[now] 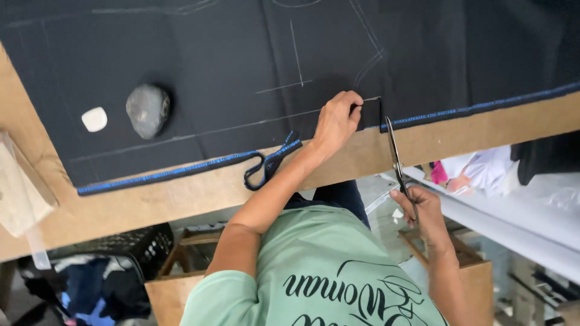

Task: The person uses a ruler and chalk to draw straight lines on a large piece of black fabric laid out on a wooden table. They then use scissors to cut the fabric along the marked lines, separating a section of the material.

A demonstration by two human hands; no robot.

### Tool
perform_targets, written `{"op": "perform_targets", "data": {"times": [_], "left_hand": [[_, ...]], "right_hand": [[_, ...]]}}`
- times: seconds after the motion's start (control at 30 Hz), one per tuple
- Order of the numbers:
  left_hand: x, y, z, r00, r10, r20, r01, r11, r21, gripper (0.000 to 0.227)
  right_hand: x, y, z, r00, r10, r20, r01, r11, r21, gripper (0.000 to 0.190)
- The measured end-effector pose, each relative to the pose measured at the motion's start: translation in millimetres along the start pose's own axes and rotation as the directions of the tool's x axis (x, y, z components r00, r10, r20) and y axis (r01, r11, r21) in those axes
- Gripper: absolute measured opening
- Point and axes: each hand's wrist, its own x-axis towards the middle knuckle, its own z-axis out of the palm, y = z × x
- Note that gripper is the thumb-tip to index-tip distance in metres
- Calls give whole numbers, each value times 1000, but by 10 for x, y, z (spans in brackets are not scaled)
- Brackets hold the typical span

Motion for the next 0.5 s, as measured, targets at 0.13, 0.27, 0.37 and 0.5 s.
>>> {"op": "perform_targets", "data": {"times": [0.13,0.27,0.37,0.5], "left_hand": [[1,-28,-95,999,37,23,-37,999,25,19],[-62,45,-196,990,129,55,-134,984,116,23],[31,155,-156,961,252,112,-272,930,246,25],[149,43,247,909,356,218,-416,817,399,28]], "right_hand": [[-105,-102,244,999,29,-32,-26,995,93,50],[-130,-156,320,999,5,-41,2,989,148,52],[-17,-87,308,998,-1,-57,11,985,174,52],[-20,44,281,996,10,-93,9,978,206,51]]}}
